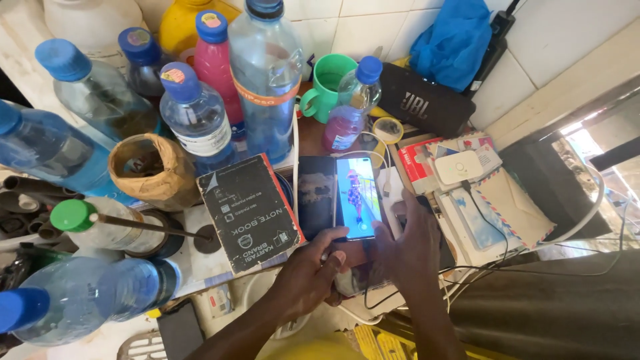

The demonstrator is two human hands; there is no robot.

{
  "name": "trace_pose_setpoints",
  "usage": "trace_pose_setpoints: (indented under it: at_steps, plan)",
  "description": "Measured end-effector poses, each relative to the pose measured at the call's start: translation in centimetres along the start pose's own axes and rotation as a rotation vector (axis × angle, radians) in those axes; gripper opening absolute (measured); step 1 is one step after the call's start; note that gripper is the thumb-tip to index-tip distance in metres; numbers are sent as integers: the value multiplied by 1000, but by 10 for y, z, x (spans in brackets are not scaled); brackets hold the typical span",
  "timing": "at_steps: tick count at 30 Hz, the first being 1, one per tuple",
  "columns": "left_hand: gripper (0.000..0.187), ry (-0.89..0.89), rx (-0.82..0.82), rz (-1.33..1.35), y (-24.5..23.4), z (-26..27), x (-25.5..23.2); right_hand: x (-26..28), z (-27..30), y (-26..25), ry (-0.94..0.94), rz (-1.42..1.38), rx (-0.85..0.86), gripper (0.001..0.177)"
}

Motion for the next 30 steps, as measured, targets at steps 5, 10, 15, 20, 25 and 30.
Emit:
trace_pose_setpoints:
  at_steps: [5,10,15,20,25,30]
  plan:
    - [54,42,-5,37,-3,-1,9,1,-1,5,9,-9,30,80]
    - [52,70,18,102,-5,0,12,-12,1,16,-379,-29,26,59]
    - [52,58,-21,-39,-2,-7,15,-12,-8,26,-591,56,65,64]
    - [48,68,29,100,1,-3,7,-17,-30,42,-796,102,10,71]
    - [50,77,34,74,1,-4,6,-2,-53,42,-940,107,-12,79]
    - [51,69,45,47,-2,-4,8,1,-51,23,-587,15,62,70]
Point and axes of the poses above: each hand's wrist, its own z-axis away from the middle knuckle, its own y-axis out of the palm, x = y × z, the point moved 4 cm from there along -z, towards the middle knuckle, and after that the axes turned 10 degrees about -z, right-handed, at the moved point
